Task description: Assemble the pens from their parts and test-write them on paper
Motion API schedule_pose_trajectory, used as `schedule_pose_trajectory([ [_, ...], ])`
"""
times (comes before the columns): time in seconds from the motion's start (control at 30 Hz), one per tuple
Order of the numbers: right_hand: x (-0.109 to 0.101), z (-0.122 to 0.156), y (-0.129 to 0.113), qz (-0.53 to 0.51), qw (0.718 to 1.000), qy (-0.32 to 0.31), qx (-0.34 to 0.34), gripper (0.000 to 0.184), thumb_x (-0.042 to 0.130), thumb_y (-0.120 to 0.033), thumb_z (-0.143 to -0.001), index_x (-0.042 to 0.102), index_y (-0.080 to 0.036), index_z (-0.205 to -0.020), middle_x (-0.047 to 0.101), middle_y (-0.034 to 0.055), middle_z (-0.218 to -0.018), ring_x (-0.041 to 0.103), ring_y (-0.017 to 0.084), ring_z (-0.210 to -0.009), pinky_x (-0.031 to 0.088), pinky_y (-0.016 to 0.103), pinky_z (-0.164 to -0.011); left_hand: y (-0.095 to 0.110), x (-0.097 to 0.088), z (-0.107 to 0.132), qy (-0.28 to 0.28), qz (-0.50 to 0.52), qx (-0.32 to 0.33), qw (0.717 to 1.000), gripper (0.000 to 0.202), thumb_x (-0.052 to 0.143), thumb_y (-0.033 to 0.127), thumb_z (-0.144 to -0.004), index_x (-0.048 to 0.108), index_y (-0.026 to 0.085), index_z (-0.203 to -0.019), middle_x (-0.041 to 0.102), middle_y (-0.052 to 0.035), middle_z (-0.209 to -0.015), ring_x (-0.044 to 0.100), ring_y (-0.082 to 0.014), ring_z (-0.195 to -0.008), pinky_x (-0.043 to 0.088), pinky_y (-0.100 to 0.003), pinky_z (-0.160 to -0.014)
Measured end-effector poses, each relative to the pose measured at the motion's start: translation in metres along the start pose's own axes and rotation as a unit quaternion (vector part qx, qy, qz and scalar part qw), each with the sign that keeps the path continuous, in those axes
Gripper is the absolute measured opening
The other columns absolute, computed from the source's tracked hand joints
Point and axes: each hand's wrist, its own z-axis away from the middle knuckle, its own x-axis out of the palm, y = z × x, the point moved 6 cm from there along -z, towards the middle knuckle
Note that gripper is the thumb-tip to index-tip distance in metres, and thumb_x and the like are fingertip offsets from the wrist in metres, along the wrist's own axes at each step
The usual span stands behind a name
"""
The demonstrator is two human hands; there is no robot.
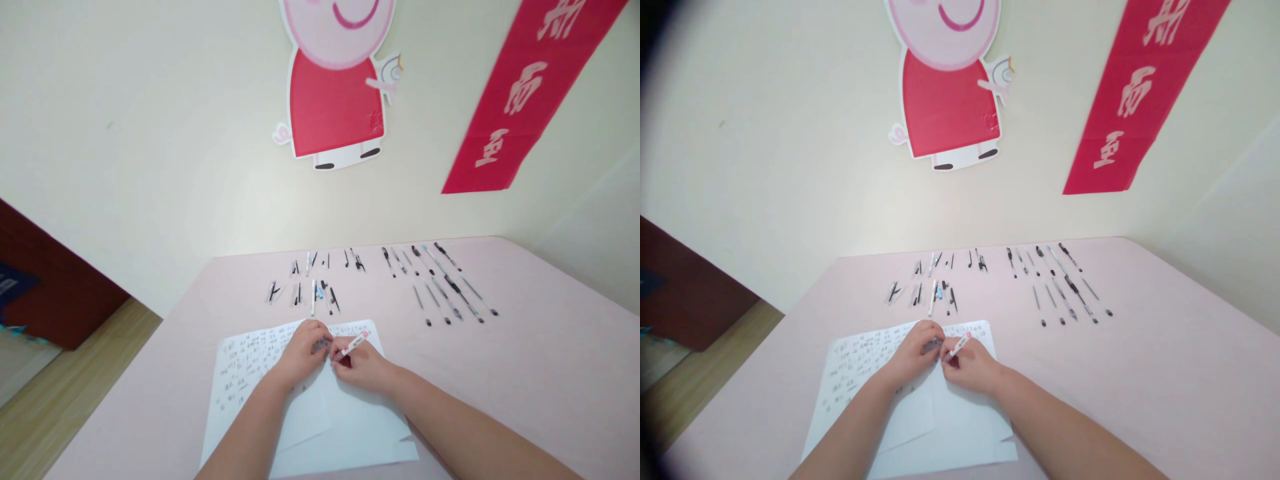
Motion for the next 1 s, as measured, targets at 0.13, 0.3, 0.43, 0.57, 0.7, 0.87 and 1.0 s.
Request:
schedule_pose_trajectory([
  [0.13, 0.0002, -0.0002, 0.0016, 0.007, 1.000, -0.006, 0.009, 0.015, 0.047, -0.006, -0.061, 0.052, -0.019, -0.066, 0.052, -0.0037, -0.057, 0.045, 0.010, -0.052, 0.036, 0.020, -0.053, 0.0000, -0.0001, -0.0001, -0.001, 0.002, 0.001, 1.000, 0.019, 0.054, 0.008, -0.067, 0.062, 0.020, -0.079, 0.060, -0.0041, -0.086, 0.052, -0.0190, -0.088, 0.038, -0.033, -0.081],
  [0.3, 0.0011, 0.0005, 0.0023, -0.003, 1.000, -0.011, 0.006, 0.014, 0.047, -0.007, -0.062, 0.053, -0.019, -0.067, 0.054, -0.0035, -0.059, 0.046, 0.010, -0.053, 0.036, 0.020, -0.054, 0.0006, -0.0005, -0.0002, -0.002, 0.003, 0.000, 1.000, 0.019, 0.053, 0.008, -0.067, 0.062, 0.020, -0.079, 0.060, -0.0042, -0.087, 0.052, -0.0189, -0.088, 0.038, -0.033, -0.081],
  [0.43, 0.0016, 0.0010, 0.0032, -0.001, 1.000, -0.013, 0.006, 0.014, 0.048, -0.007, -0.062, 0.053, -0.018, -0.066, 0.052, -0.0035, -0.057, 0.045, 0.010, -0.053, 0.036, 0.020, -0.053, 0.0011, -0.0003, -0.0001, -0.003, -0.001, -0.002, 1.000, 0.019, 0.054, 0.008, -0.067, 0.063, 0.020, -0.079, 0.060, -0.0039, -0.087, 0.052, -0.0185, -0.088, 0.038, -0.032, -0.081],
  [0.57, 0.0003, 0.0013, 0.0038, -0.001, 1.000, -0.006, -0.002, 0.014, 0.047, -0.007, -0.063, 0.053, -0.018, -0.068, 0.053, -0.0030, -0.059, 0.046, 0.010, -0.055, 0.036, 0.021, -0.055, 0.0017, -0.0005, 0.0001, -0.003, -0.003, -0.001, 1.000, 0.018, 0.054, 0.008, -0.068, 0.062, 0.019, -0.079, 0.060, -0.0042, -0.087, 0.052, -0.0186, -0.089, 0.038, -0.032, -0.082],
  [0.7, 0.0003, 0.0014, 0.0044, -0.005, 1.000, -0.014, 0.003, 0.014, 0.047, -0.007, -0.062, 0.053, -0.019, -0.066, 0.052, -0.0038, -0.058, 0.045, 0.010, -0.053, 0.035, 0.020, -0.053, 0.0013, -0.0003, 0.0002, -0.004, -0.006, 0.002, 1.000, 0.016, 0.054, 0.009, -0.069, 0.062, 0.019, -0.079, 0.060, -0.0047, -0.087, 0.052, -0.0191, -0.089, 0.038, -0.033, -0.082],
  [0.87, -0.0015, 0.0004, 0.0021, -0.004, 1.000, -0.004, 0.005, 0.013, 0.047, -0.007, -0.063, 0.053, -0.019, -0.068, 0.054, -0.0032, -0.060, 0.047, 0.010, -0.055, 0.037, 0.020, -0.056, 0.0002, 0.0002, 0.0000, -0.002, -0.004, 0.003, 1.000, 0.017, 0.054, 0.009, -0.069, 0.062, 0.020, -0.079, 0.060, -0.0046, -0.088, 0.052, -0.0190, -0.089, 0.038, -0.033, -0.082],
  [1.0, -0.0006, 0.0004, 0.0028, 0.008, 1.000, -0.005, 0.005, 0.014, 0.047, -0.006, -0.061, 0.051, -0.019, -0.065, 0.050, -0.0046, -0.056, 0.044, 0.009, -0.052, 0.034, 0.020, -0.052, 0.0003, 0.0002, -0.0007, -0.003, -0.005, 0.004, 1.000, 0.018, 0.054, 0.008, -0.068, 0.062, 0.019, -0.079, 0.060, -0.0043, -0.086, 0.052, -0.0186, -0.088, 0.038, -0.032, -0.081],
])
